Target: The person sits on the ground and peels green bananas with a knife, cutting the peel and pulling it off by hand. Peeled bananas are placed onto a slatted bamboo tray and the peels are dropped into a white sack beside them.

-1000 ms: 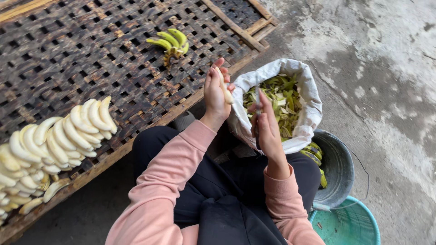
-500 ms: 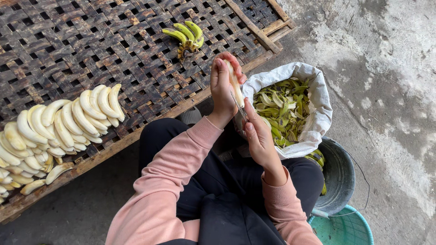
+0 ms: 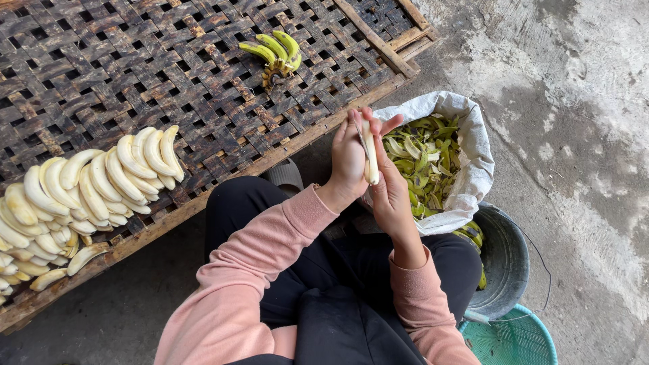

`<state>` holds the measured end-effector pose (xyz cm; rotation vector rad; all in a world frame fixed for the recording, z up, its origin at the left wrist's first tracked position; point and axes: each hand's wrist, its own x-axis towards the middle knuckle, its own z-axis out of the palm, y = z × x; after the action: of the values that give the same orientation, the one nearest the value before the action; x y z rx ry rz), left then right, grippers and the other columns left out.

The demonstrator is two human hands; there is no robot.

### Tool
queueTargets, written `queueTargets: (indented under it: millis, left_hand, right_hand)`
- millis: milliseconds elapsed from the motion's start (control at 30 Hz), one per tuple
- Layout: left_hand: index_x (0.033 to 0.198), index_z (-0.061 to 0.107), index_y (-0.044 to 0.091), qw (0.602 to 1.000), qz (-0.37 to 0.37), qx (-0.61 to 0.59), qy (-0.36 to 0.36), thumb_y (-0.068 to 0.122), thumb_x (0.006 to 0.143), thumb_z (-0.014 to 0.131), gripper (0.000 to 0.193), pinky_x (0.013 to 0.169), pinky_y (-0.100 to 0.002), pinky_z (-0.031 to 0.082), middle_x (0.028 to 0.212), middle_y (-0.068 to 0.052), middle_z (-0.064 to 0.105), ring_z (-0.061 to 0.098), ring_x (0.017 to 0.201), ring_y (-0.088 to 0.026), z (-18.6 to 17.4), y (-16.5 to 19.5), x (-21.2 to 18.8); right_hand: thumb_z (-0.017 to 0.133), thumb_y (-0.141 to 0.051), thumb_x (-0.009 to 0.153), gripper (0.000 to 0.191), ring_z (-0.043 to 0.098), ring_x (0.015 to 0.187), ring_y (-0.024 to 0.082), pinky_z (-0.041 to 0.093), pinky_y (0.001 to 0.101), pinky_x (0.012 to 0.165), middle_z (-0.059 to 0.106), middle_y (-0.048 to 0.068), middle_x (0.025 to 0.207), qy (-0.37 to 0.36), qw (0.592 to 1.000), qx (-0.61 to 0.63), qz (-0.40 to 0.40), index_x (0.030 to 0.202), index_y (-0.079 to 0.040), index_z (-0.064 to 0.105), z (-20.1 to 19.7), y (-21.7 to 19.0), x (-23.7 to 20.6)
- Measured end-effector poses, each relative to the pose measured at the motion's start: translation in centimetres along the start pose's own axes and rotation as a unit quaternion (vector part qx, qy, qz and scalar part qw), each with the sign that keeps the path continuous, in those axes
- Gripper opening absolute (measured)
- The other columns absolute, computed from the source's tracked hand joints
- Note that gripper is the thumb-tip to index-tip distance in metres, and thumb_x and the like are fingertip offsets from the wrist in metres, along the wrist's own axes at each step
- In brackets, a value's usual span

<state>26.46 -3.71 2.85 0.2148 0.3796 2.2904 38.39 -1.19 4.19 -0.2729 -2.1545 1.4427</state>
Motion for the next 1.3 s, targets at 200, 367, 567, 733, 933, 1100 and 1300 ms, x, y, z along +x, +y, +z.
queueTargets:
  millis: [200,367,567,733,933,1100,1300]
  left_hand:
    - [0.101,0.054,0.004,0.999,-0.002,-0.009,0.054,0.025,0.115,0.031,0.034,0.117,-0.044,0.043,0.09,-0.015,0.069,0.064,0.123,-0.034,-0.6,-0.9,-0.7]
    - [0.106,0.058,0.004,0.997,-0.012,0.055,0.058,0.023,0.112,0.032,0.032,0.118,-0.038,0.04,0.117,-0.016,0.072,0.062,0.124,-0.025,-2.7,-1.8,-0.6]
    - [0.118,0.062,0.009,0.972,-0.133,0.187,0.049,0.016,0.101,0.064,0.018,0.086,-0.034,0.055,0.116,-0.003,0.067,0.065,0.106,-0.015,-5.5,-2.6,0.5]
    - [0.116,0.06,0.005,0.99,-0.103,0.062,0.07,0.018,0.103,0.066,0.019,0.067,-0.032,0.062,0.101,-0.009,0.066,0.069,0.078,-0.016,-7.3,2.2,2.8]
    - [0.12,0.05,0.008,0.662,0.327,0.591,0.323,0.0,0.089,0.064,0.035,0.058,-0.024,0.059,0.101,-0.006,0.059,0.062,0.076,-0.012,-15.4,30.4,-1.3]
    - [0.112,0.067,0.01,0.159,0.166,0.803,0.549,0.014,0.096,0.069,0.016,0.082,-0.05,0.057,0.103,-0.019,0.071,0.069,0.094,-0.041,-18.2,45.8,-13.2]
    - [0.12,0.065,0.003,-0.006,0.339,0.892,0.299,0.013,0.083,0.08,0.042,0.097,-0.05,0.047,0.122,-0.018,0.063,0.059,0.116,-0.037,-16.0,43.0,-9.1]
  right_hand:
    - [0.043,-0.008,0.11,0.051,0.056,0.14,0.022,0.039,0.0334,0.118,0.055,0.012,0.156,0.044,0.997,-0.052,0.029,0.161,-0.006,0.038,0.6,0.7,0.2]
    - [0.049,-0.009,0.108,0.053,0.065,0.119,0.027,0.049,0.0333,0.103,0.063,0.013,0.133,0.028,0.988,-0.131,0.074,0.16,-0.014,0.044,-0.1,0.3,0.8]
    - [0.07,-0.021,0.094,0.074,0.063,0.103,0.033,0.054,0.045,0.078,0.066,0.01,0.116,0.08,0.84,-0.536,0.027,0.161,-0.016,0.041,-0.3,-0.3,0.1]
    - [0.072,-0.015,0.103,0.084,0.06,0.111,0.037,0.053,0.0456,0.083,0.06,0.019,0.132,0.157,0.828,-0.538,0.03,0.172,-0.011,0.023,-3.9,2.0,0.1]
    - [0.065,-0.003,0.111,0.076,0.056,0.122,0.044,0.047,0.051,0.107,0.054,0.028,0.136,0.127,0.88,-0.453,0.058,0.172,-0.002,0.019,-9.8,5.4,-2.2]
    - [0.065,-0.001,0.106,0.077,0.046,0.145,0.05,0.039,0.0524,0.118,0.044,0.033,0.157,0.134,0.885,-0.444,0.051,0.169,0.001,0.021,-11.7,7.1,-3.5]
    - [0.064,0.0,0.106,0.074,0.052,0.137,0.046,0.041,0.0492,0.118,0.047,0.031,0.154,0.159,0.887,-0.431,0.045,0.167,0.001,0.022,-11.5,7.1,-3.3]
